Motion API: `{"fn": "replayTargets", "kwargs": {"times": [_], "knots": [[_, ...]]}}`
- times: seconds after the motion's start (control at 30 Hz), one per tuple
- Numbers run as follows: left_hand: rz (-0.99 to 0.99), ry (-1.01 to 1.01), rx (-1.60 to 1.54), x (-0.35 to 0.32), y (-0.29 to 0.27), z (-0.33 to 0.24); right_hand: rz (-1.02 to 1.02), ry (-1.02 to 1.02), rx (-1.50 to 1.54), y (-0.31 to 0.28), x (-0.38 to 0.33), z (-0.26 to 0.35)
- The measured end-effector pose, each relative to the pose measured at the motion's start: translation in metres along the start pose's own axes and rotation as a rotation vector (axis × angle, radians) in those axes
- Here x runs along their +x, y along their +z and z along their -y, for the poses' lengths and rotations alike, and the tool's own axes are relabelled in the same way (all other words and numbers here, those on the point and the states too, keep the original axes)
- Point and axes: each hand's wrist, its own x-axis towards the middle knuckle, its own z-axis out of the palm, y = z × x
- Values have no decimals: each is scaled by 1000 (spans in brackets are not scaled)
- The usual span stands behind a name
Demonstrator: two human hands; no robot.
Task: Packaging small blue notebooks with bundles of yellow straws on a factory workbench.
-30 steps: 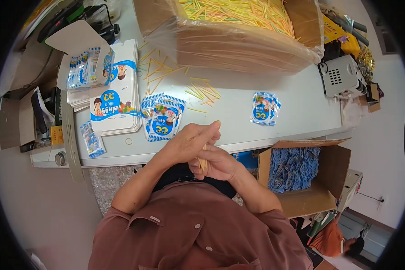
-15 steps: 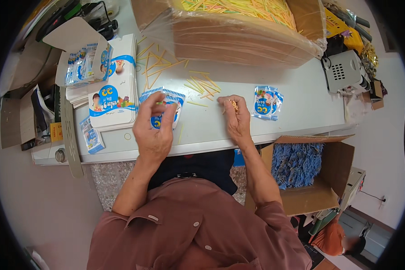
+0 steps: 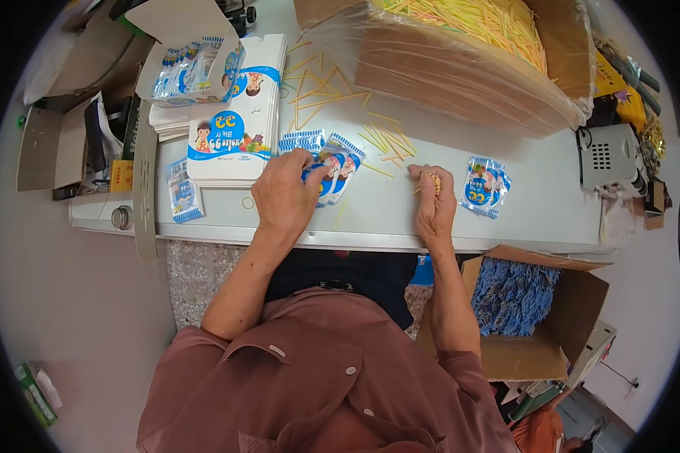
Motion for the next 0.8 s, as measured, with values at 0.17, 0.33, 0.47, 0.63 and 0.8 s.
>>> {"fn": "replayTargets", "kwargs": {"times": [0.17,0.33,0.47,0.63,0.8], "knots": [[-131,151,-22,-5,-7,11,-13,-2,21,0,-1,-1],[-23,-70,-272,-4,-25,14,-111,20,273,-7,8,-7],[29,58,65,1,-22,20,-44,-32,76,-5,5,-1],[7,88,278,1,-28,10,-18,-50,29,-4,6,-7],[-107,-192,-566,1,-51,1,-104,89,367,-8,14,-5]]}}
